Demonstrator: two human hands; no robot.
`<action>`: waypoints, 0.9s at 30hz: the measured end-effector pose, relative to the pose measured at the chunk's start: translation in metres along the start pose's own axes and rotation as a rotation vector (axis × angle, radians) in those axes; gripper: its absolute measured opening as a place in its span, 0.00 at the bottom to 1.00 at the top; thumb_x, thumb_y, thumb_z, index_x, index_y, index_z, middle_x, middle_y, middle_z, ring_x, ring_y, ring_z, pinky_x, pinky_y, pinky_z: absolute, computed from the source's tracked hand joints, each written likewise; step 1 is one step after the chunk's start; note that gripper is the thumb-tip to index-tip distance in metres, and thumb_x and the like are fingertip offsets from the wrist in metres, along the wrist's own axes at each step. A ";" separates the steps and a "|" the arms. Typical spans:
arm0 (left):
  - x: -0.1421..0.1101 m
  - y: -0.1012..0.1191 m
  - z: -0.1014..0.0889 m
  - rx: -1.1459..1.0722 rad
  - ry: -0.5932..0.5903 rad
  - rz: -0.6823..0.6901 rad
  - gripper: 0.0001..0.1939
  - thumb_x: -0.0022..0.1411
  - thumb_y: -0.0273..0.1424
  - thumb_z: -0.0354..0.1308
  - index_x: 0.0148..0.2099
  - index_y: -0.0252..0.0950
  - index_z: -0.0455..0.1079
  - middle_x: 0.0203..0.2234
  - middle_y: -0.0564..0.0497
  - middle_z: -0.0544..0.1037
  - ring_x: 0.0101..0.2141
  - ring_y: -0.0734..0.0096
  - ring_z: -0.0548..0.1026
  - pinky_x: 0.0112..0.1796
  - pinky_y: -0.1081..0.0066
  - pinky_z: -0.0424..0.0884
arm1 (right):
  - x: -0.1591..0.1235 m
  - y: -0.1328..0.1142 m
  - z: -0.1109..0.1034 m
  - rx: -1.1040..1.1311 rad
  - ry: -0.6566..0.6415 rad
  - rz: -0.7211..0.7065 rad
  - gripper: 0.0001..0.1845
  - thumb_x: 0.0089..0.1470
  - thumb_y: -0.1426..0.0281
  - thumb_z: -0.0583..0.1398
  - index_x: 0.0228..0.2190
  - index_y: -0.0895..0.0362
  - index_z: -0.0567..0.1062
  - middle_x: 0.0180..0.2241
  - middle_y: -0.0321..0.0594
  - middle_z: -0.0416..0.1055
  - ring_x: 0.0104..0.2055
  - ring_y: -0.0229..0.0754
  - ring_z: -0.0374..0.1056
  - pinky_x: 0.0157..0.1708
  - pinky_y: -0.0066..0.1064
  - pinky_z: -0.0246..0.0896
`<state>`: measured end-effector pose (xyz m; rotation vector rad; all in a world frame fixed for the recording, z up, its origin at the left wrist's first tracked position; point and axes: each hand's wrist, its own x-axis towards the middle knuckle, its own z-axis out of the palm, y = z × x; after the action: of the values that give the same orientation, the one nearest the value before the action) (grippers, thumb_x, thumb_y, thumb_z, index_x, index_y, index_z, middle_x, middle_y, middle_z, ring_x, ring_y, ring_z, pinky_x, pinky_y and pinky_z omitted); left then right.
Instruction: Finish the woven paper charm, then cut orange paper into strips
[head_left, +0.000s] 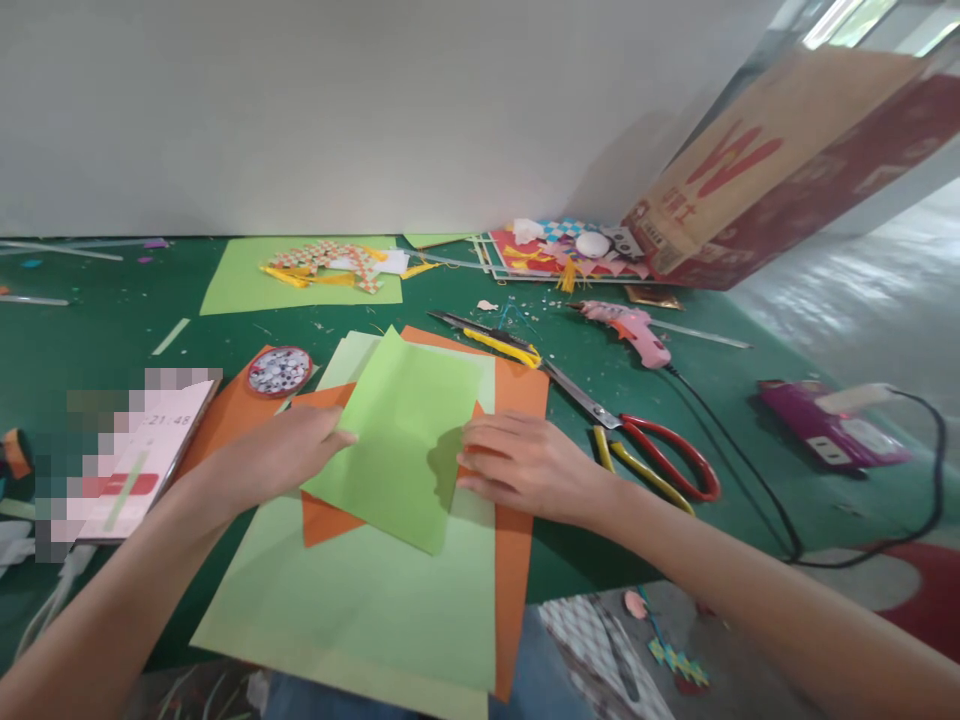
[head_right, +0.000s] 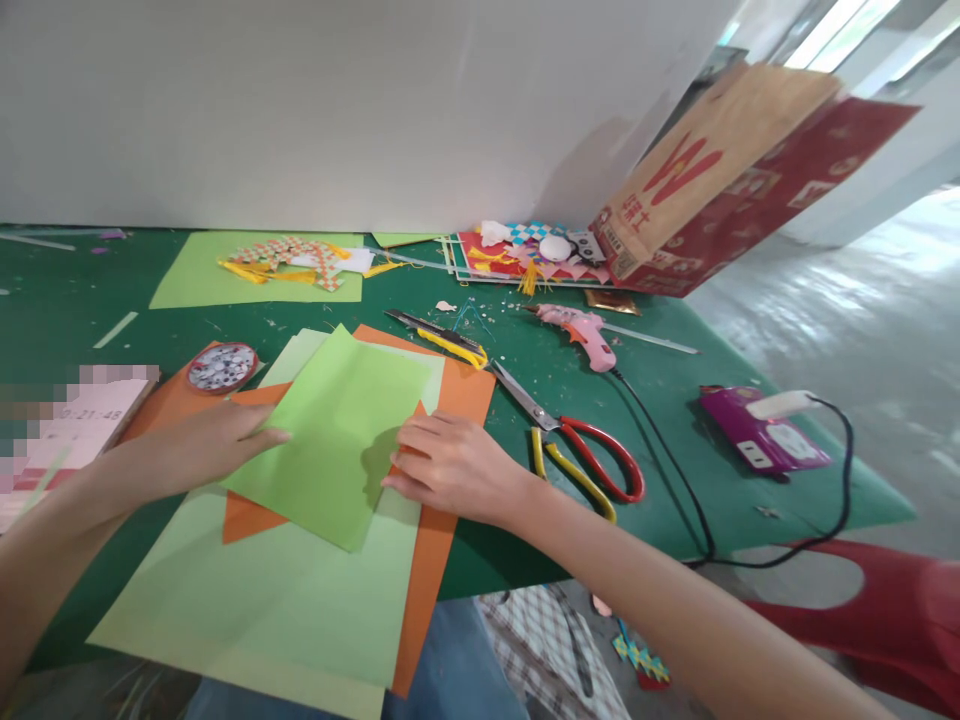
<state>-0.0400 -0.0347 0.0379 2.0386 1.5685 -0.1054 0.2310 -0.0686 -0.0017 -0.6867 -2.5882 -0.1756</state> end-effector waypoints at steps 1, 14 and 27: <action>0.000 0.001 0.000 0.004 0.002 -0.007 0.16 0.56 0.43 0.47 0.23 0.39 0.58 0.18 0.49 0.70 0.20 0.66 0.68 0.23 0.70 0.56 | -0.001 0.003 0.001 -0.009 0.015 0.007 0.19 0.62 0.64 0.52 0.27 0.60 0.75 0.29 0.44 0.75 0.33 0.40 0.71 0.35 0.31 0.66; 0.001 0.000 0.000 0.058 -0.033 -0.007 0.17 0.56 0.45 0.42 0.26 0.39 0.59 0.23 0.46 0.73 0.24 0.62 0.72 0.24 0.70 0.59 | 0.000 0.049 0.007 -0.080 -0.005 0.122 0.19 0.62 0.65 0.51 0.26 0.57 0.77 0.32 0.44 0.77 0.35 0.43 0.72 0.38 0.34 0.66; 0.000 -0.001 -0.002 0.009 0.010 -0.011 0.17 0.55 0.45 0.46 0.22 0.39 0.58 0.18 0.49 0.70 0.21 0.64 0.69 0.22 0.70 0.58 | 0.006 0.057 0.015 -0.281 -0.130 0.328 0.20 0.62 0.64 0.50 0.32 0.61 0.77 0.35 0.49 0.76 0.41 0.50 0.69 0.38 0.39 0.65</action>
<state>-0.0410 -0.0341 0.0390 2.0404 1.5883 -0.1063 0.2493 -0.0129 -0.0116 -1.2494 -2.5499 -0.4049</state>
